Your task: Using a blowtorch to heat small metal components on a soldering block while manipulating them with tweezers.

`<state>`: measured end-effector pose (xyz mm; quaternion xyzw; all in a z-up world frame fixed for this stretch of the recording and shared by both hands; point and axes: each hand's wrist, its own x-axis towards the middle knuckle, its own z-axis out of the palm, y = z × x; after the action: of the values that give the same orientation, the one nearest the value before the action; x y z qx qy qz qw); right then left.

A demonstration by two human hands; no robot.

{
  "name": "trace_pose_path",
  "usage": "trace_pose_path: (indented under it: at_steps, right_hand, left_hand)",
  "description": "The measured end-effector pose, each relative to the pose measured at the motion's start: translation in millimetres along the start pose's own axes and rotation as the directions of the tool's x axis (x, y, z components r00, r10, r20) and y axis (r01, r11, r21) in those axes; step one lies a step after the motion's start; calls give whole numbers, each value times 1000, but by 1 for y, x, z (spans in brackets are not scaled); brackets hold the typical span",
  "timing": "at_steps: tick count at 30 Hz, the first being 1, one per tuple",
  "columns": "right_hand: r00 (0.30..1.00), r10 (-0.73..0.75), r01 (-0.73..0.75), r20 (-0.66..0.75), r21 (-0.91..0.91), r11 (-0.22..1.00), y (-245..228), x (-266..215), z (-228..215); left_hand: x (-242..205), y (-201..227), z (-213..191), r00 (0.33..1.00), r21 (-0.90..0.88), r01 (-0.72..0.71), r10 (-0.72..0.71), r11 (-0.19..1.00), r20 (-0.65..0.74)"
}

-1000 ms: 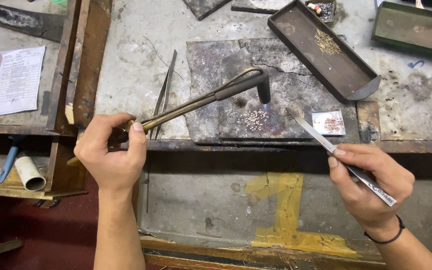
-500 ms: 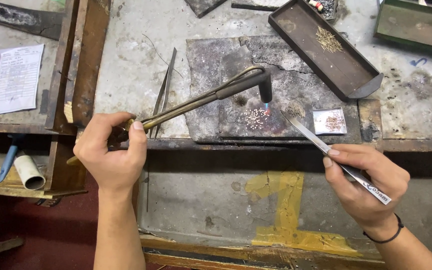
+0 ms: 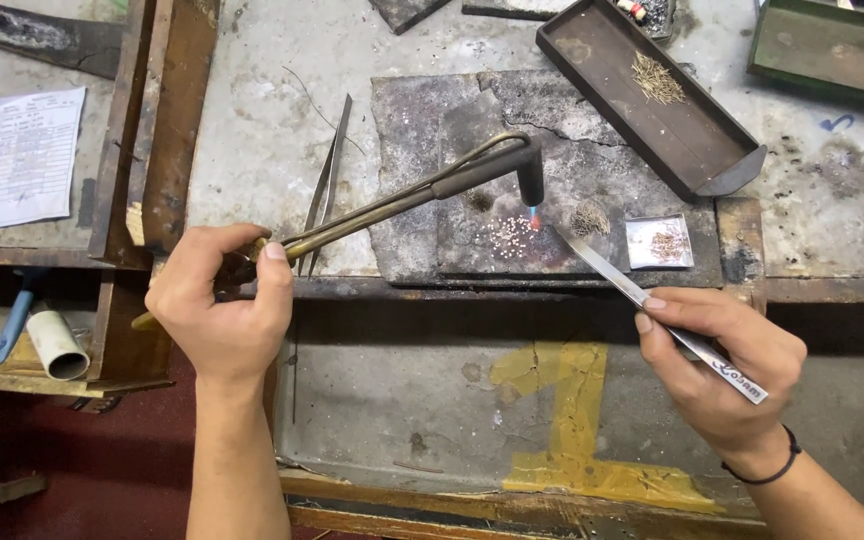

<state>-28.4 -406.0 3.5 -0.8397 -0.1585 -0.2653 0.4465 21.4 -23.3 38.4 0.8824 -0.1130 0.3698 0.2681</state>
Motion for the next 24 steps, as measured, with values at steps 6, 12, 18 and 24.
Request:
trace_pose_path:
  at_steps: [6, 12, 18, 24]
  right_hand:
    - [1000, -17, 17, 15, 9, 1000, -3, 4, 4]
    - [1000, -25, 25, 15, 12, 1000, -3, 3, 6]
    - [1000, -20, 20, 11, 13, 1000, -5, 6, 8]
    - [1000, -22, 22, 2, 8, 1000, -4, 5, 10]
  left_hand:
    - [0, 2, -1, 999, -13, 3, -3, 1000, -32]
    - [1, 2, -3, 999, -30, 3, -4, 1000, -38]
    - [0, 1, -3, 1000, -20, 3, -3, 1000, -21]
    - [1, 2, -3, 1000, -23, -3, 3, 1000, -19]
